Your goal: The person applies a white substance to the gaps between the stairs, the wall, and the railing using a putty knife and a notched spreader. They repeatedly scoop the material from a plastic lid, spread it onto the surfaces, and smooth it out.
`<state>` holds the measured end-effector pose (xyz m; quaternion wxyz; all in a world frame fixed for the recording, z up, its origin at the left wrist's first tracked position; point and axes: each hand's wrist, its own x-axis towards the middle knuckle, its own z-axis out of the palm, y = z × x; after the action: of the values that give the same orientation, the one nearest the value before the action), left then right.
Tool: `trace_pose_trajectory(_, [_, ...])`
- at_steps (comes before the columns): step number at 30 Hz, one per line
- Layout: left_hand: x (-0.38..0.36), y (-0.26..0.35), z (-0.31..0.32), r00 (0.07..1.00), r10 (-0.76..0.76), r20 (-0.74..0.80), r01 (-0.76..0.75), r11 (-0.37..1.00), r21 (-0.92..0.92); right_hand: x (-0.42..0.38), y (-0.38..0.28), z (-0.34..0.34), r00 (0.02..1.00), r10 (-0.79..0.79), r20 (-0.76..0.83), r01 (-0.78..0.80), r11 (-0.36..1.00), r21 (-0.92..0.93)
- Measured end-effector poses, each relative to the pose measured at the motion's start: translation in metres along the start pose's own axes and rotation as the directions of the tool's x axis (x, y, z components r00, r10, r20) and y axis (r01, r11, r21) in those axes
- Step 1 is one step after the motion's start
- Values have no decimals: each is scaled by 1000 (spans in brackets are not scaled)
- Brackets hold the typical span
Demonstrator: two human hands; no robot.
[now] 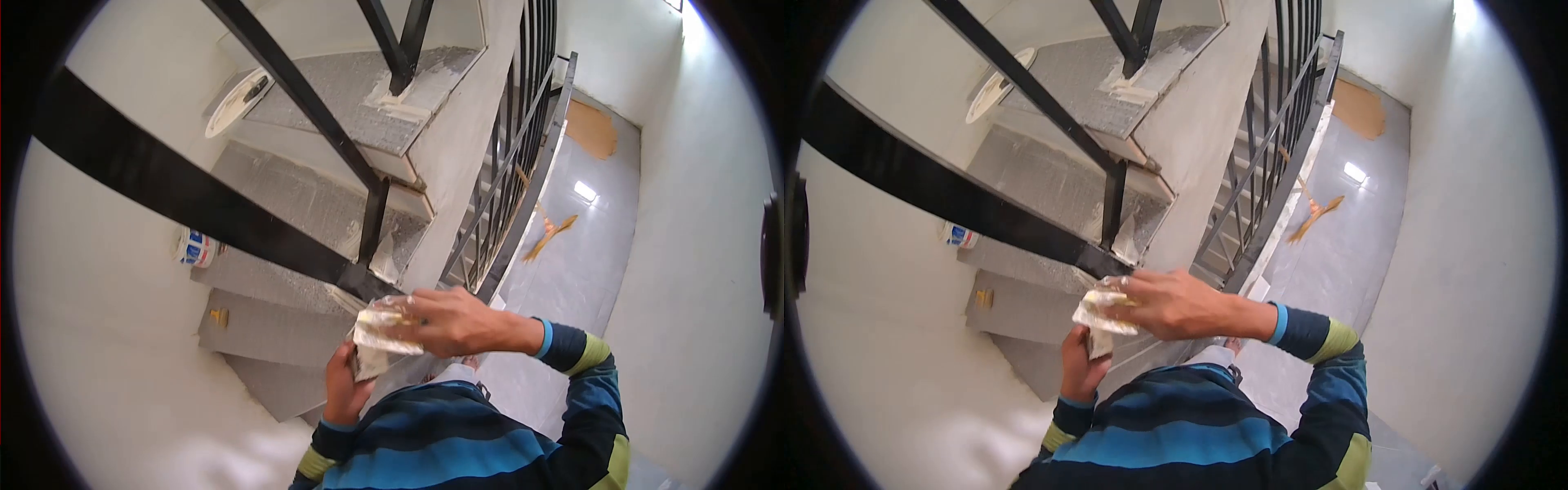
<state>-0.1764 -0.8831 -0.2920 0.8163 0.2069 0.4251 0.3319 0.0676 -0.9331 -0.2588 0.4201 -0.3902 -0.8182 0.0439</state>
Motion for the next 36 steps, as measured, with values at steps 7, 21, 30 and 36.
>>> trace_pose_trajectory(7, [20, 22, -35, 818, -58, 572, 192, 965, -176, -50, 26, 16, 1000, 31, -3, -29, 882, -470])
trace_pose_trajectory(21, [2, 1, -28, 966, 257, -5, -256, 965, 57, 21, 124, 60, 977, 119, 179, 26, 762, -647])
trace_pose_trajectory(30, [4, 4, -35, 969, 243, -33, -239, 966, 99, 27, 119, 44, 887, 90, 454, 266, 702, -660])
trace_pose_trajectory(36, [9, 4, -35, 972, 236, 16, -236, 962, 140, 4, 122, 67, 968, 20, 252, 169, 692, -702])
